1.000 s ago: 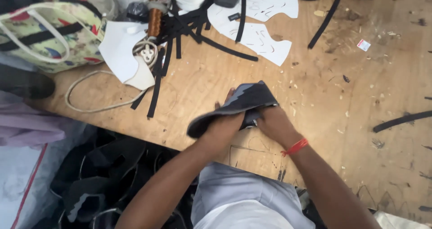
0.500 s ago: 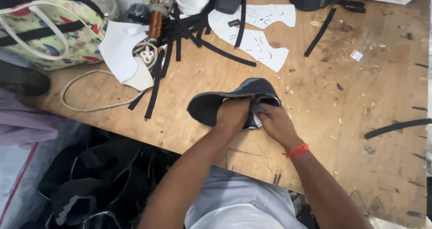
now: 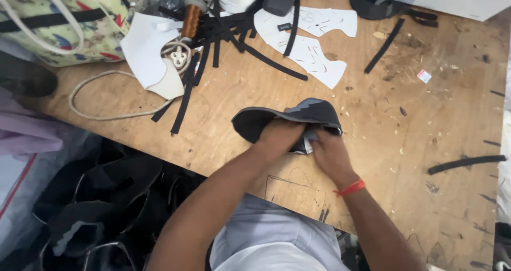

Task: The person works at a wooden workbench turning and shaping a black fabric shoe upper, repeatedly folding it and pressing a gray foam lining piece inside to fit it into place. They reposition the upper several times, working the lining along the edges by hand.

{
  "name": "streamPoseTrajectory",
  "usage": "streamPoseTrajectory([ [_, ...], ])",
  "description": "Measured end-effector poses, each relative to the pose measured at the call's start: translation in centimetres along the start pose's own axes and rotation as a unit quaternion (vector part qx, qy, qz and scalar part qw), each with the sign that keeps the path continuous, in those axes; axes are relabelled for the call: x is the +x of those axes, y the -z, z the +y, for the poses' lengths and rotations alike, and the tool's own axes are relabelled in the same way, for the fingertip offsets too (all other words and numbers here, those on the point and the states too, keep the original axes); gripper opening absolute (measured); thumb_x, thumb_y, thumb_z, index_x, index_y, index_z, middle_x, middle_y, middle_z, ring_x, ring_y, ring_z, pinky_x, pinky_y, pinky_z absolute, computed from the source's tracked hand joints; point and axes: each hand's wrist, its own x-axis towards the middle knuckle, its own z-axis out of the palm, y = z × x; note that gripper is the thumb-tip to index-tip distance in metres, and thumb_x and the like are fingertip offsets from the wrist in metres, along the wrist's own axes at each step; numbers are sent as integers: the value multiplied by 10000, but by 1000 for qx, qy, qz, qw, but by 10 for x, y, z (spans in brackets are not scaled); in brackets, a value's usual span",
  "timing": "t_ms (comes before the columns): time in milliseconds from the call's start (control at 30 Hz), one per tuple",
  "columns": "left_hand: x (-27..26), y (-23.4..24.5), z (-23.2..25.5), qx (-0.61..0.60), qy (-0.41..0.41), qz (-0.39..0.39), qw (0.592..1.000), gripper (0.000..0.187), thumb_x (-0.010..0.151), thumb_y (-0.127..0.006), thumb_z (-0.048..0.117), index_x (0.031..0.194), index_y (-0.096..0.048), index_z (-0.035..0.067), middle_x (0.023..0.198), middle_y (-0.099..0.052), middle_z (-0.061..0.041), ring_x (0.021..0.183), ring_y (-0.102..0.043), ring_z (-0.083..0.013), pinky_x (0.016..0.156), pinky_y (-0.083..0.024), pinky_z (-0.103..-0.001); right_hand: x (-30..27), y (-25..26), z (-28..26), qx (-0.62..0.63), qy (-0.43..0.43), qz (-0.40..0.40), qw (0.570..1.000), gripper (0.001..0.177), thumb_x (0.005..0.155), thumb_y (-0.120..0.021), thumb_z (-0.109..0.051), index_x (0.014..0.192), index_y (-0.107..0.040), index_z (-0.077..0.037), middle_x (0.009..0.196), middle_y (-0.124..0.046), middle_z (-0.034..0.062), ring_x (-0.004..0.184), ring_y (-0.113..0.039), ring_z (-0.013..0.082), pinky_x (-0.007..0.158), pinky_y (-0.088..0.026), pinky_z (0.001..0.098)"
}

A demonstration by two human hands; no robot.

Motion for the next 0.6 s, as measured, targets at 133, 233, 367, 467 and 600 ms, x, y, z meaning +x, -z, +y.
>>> streamPoseTrajectory([
  [133, 18, 1, 14, 97, 44, -35, 994, 371, 964, -474, 170, 1296, -624, 102, 1307, -665, -163, 1215, -640, -338, 1020, -513, -454, 5, 19, -12, 71, -180, -13, 981, 196, 965, -624, -150, 1091, -707, -25, 892, -682, 270, 787, -663, 425, 758, -532, 466],
  [233, 30, 1, 8, 82, 59, -17, 995, 344, 984, -473, 205, 1272, -632, 103, 1294, -669, -167, 1203, -643, -336, 1020, -511, -452, 7, 21, -7, 68, -102, 6, 992, 224, 919, -624, -130, 1110, -702, -44, 938, -704, 242, 869, -679, 413, 741, -521, 444],
  [367, 27, 22, 5, -3, 57, 18, 998, 364, 967, -475, 258, 1242, -640, 86, 1260, -658, -203, 1154, -625, -383, 993, -486, -463, 4, 14, -9, 58, -129, -27, 990, 206, 912, -614, -145, 1067, -715, -55, 903, -714, 226, 832, -716, 385, 743, -543, 445],
  [467, 19, 33, -2, -118, 84, -45, 988, 401, 995, -448, 303, 1264, -632, 68, 1290, -643, -205, 1196, -611, -387, 1022, -469, -452, 1, 12, -18, 14, 25, -12, 1000, 280, 908, -599, -93, 1165, -702, -49, 1035, -707, 237, 974, -671, 438, 802, -540, 478],
  [600, 1, 66, 3, -120, 111, -152, 975, 443, 1006, -410, 292, 1308, -619, 42, 1373, -622, -198, 1287, -594, -367, 1079, -457, -433, 1, 7, -25, -74, 2, -63, 995, 407, 874, -623, -97, 1276, -667, -47, 1043, -707, 236, 939, -666, 435, 802, -534, 523],
])
